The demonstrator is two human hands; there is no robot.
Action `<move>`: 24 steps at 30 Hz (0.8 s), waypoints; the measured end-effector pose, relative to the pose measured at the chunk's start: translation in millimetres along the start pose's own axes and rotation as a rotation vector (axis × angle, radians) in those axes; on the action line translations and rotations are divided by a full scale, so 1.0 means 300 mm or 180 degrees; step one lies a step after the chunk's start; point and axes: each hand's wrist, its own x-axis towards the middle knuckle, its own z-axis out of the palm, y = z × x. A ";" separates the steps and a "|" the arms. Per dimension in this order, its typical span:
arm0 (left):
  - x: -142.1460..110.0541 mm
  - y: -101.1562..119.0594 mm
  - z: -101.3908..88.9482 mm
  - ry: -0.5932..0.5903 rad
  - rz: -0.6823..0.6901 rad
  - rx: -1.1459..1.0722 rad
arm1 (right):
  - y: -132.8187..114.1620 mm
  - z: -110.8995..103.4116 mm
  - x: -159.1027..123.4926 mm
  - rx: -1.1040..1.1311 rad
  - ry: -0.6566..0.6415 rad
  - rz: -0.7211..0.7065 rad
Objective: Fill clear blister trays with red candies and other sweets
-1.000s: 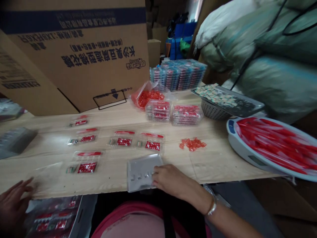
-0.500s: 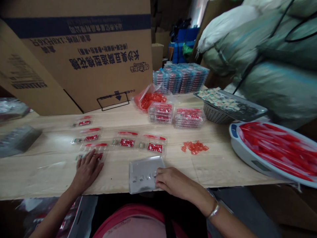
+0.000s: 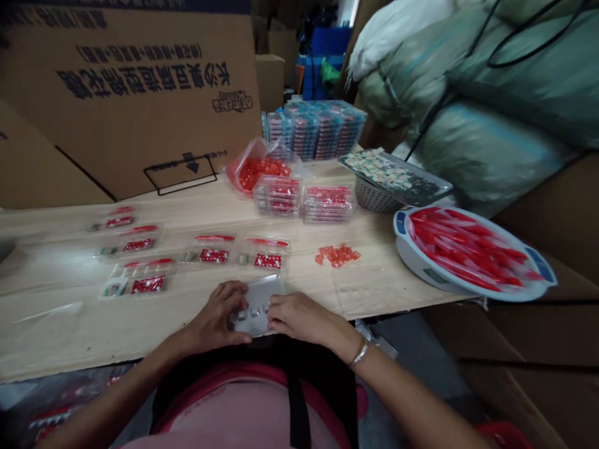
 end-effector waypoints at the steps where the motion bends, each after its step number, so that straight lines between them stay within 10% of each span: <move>1: 0.000 -0.006 -0.001 0.0000 -0.0002 -0.0014 | -0.011 0.005 -0.001 -0.0237 0.0015 -0.0024; 14: -0.030 0.089 -0.019 0.0281 0.0071 0.0831 | -0.094 -0.009 -0.002 -0.1762 0.0398 -0.0500; 19: -0.095 0.143 -0.070 0.0975 0.0652 0.1667 | -0.107 -0.045 -0.002 -0.1104 0.1115 -0.0496; 24: -0.325 -0.007 -0.180 0.1337 0.0345 0.2376 | -0.011 -0.004 0.014 0.0001 0.0910 -0.0140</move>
